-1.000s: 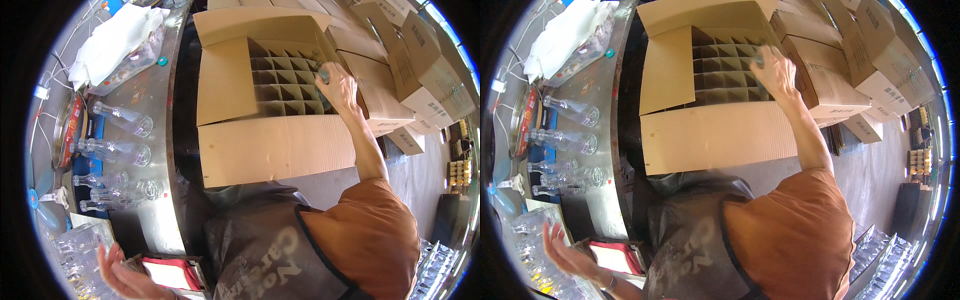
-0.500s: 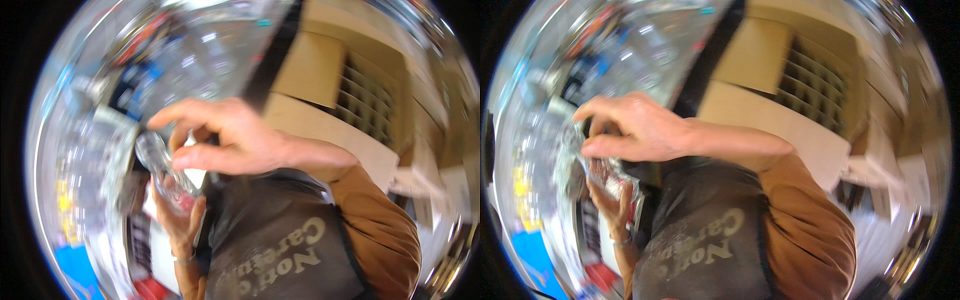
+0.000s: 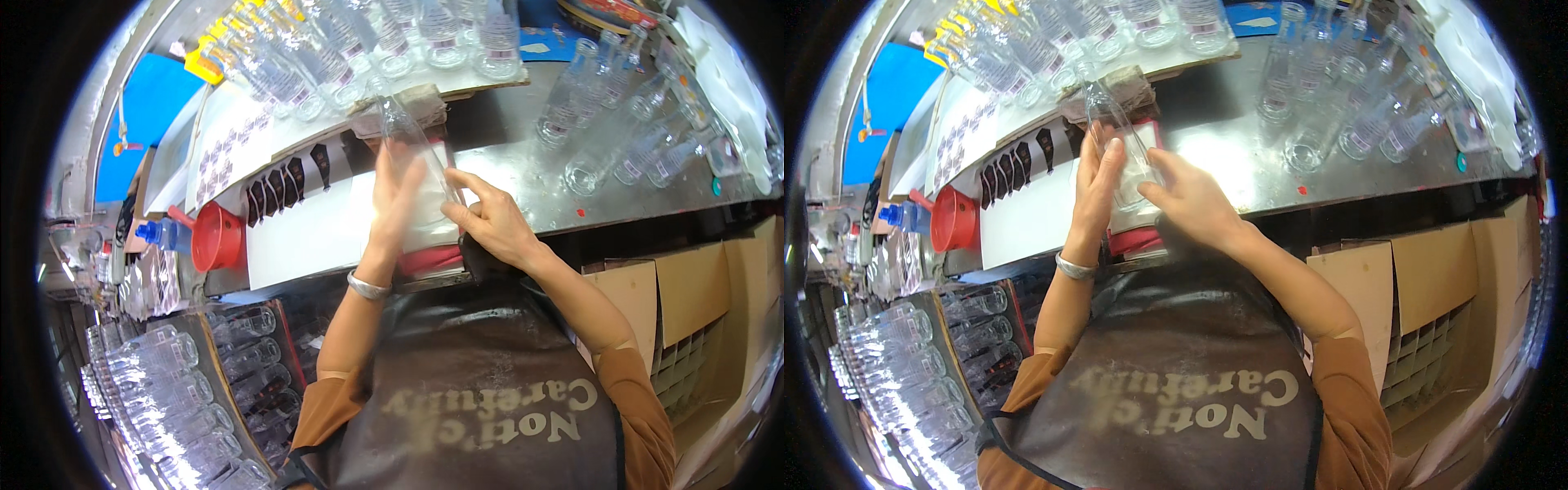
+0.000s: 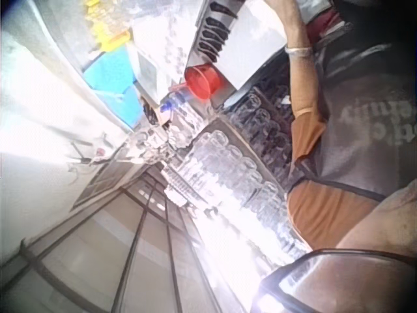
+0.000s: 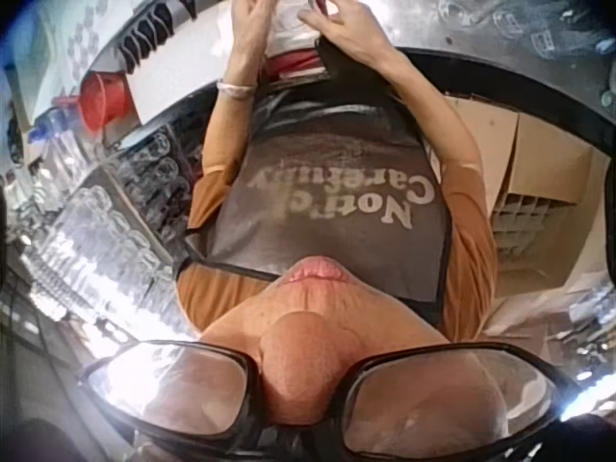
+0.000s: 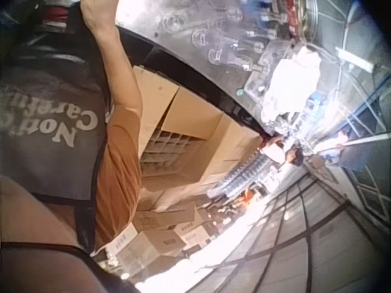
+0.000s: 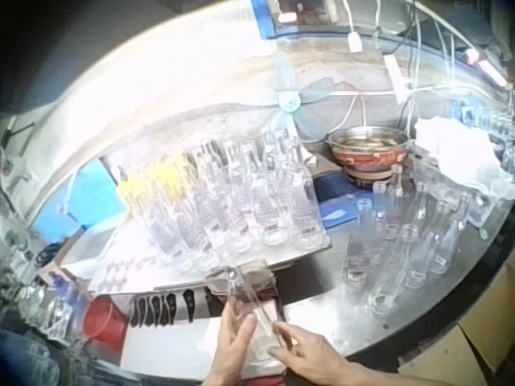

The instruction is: The person repeatedly picks up clear plastic bottles, applies a printed label to each bottle's body, smooths the label, and places the labeled bottle into a cardboard box. The person also retrieves bottles from a nearby tray and continues the labeling cycle.

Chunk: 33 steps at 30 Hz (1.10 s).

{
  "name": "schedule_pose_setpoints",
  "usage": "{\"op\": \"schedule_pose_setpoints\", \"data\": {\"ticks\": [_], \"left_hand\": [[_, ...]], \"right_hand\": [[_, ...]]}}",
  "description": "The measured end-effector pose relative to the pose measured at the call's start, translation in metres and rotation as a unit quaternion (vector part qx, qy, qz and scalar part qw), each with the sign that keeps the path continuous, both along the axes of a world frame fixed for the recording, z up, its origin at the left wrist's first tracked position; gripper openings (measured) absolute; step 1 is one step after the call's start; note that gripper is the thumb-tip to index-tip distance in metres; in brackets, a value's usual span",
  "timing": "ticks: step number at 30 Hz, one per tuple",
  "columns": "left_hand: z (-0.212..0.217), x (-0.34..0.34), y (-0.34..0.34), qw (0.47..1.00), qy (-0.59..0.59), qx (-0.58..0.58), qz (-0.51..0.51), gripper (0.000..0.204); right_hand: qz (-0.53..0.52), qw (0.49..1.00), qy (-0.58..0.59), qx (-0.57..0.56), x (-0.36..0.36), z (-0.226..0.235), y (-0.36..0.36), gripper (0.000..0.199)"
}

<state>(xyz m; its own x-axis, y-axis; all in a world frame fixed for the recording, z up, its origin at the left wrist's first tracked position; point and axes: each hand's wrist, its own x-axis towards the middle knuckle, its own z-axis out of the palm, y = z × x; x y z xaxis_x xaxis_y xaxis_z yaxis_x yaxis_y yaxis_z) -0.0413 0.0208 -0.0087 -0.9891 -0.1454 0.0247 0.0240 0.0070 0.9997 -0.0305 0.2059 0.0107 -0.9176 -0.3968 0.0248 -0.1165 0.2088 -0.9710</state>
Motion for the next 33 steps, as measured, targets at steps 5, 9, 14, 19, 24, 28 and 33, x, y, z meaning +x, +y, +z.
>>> {"op": "schedule_pose_setpoints", "data": {"ticks": [5,9,14,19,24,28,33], "left_hand": [[0.032,0.029,0.008,0.979,0.069,-0.188,0.041,0.075],[0.018,0.026,-0.005,1.000,-0.006,0.027,-0.003,0.069],[0.016,0.017,-0.014,0.997,-0.014,0.073,0.007,0.064],[0.015,0.021,-0.005,0.999,0.032,0.040,-0.007,0.066],[0.016,0.023,-0.006,0.998,0.048,0.039,0.004,0.071],[0.002,0.012,-0.072,0.954,0.067,-0.269,0.111,0.062],[-0.042,0.029,-0.140,0.756,-0.063,-0.650,0.043,0.064]], "right_hand": [[-0.009,0.997,0.076,0.025,0.003,0.004,-0.009,0.051],[0.005,0.987,0.159,0.026,0.008,0.007,-0.010,0.048],[-0.022,0.995,0.090,0.033,-0.006,0.000,-0.015,0.046],[-0.002,0.993,0.101,0.068,-0.001,0.003,-0.021,0.047],[-0.002,0.998,0.049,0.039,-0.005,0.004,-0.013,0.046],[-0.035,0.999,-0.031,0.015,-0.005,-0.006,0.015,0.041],[-0.060,0.997,-0.046,-0.011,-0.003,-0.018,0.026,0.036]]}}
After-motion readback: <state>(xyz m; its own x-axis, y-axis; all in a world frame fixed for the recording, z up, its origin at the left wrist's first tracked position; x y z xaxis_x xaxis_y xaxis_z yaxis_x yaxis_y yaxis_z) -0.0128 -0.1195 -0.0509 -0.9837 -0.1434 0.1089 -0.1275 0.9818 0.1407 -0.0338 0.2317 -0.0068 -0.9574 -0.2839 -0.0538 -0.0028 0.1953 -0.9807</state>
